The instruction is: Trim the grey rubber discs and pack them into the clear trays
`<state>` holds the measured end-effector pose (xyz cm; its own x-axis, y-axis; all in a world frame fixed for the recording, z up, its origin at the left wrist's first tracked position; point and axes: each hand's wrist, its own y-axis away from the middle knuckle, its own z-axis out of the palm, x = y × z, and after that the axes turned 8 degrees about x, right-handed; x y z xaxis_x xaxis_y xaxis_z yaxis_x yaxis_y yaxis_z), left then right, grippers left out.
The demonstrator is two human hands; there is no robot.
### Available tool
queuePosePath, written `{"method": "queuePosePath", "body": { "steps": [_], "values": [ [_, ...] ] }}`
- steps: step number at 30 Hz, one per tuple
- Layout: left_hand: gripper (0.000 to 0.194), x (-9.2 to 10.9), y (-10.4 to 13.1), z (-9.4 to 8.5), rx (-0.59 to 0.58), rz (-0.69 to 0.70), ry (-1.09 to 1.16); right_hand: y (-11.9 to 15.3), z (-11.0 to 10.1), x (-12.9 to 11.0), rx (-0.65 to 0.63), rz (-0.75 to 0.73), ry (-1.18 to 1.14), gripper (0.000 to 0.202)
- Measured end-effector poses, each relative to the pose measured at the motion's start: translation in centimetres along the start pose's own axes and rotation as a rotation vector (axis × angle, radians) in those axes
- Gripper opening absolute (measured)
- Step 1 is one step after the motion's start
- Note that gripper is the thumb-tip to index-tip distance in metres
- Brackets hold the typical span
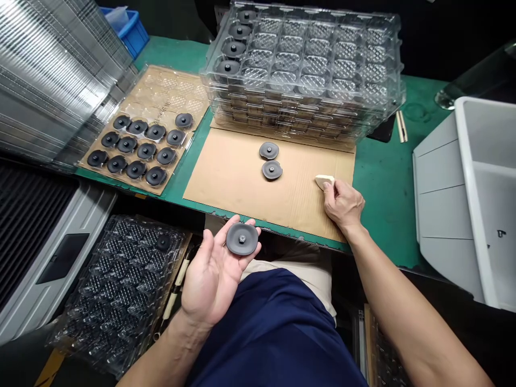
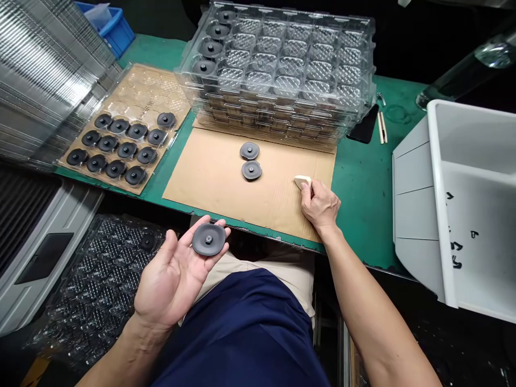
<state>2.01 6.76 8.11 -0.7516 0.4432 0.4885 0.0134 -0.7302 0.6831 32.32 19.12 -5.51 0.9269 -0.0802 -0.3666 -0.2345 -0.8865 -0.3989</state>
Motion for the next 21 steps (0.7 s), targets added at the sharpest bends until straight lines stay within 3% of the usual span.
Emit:
{"method": "queuePosePath", "body": {
  "steps": [6, 9, 13, 15, 18, 21],
  "values": [
    [0.031, -0.7, -1.0, -0.8, 0.061, 0.025, -0.12, 0.0, 0.0, 0.0, 0.006, -0.004, 0.002, 0.034],
    [0.021, -1.6, -1.2, -1.6, 0.134, 0.21, -0.317, 0.1, -0.1, -0.1, 0.01, -0.014, -0.002, 0.034],
    [0.017, -2.2, -0.5, -3.1, 0.216, 0.814, -0.626, 0.1, -0.1, 0.0, 0.013, -0.032, -0.008, 0.035],
    [0.027, -2.0, -0.1, -4.1, 0.126, 1.138, -0.773, 0.1, 0.0, 0.0, 0.017, -0.038, -0.01, 0.035],
    [0.045, -1.3, -0.2, -5.9, -0.107, 1.596, -1.03, 0.2, 0.1, 0.1, 0.027, -0.035, -0.011, 0.035],
    [0.046, -0.6, -0.8, -7.3, -0.216, 1.87, -1.207, 0.2, 0.1, 0.1, 0.032, -0.036, -0.013, 0.036]
  ]
}}
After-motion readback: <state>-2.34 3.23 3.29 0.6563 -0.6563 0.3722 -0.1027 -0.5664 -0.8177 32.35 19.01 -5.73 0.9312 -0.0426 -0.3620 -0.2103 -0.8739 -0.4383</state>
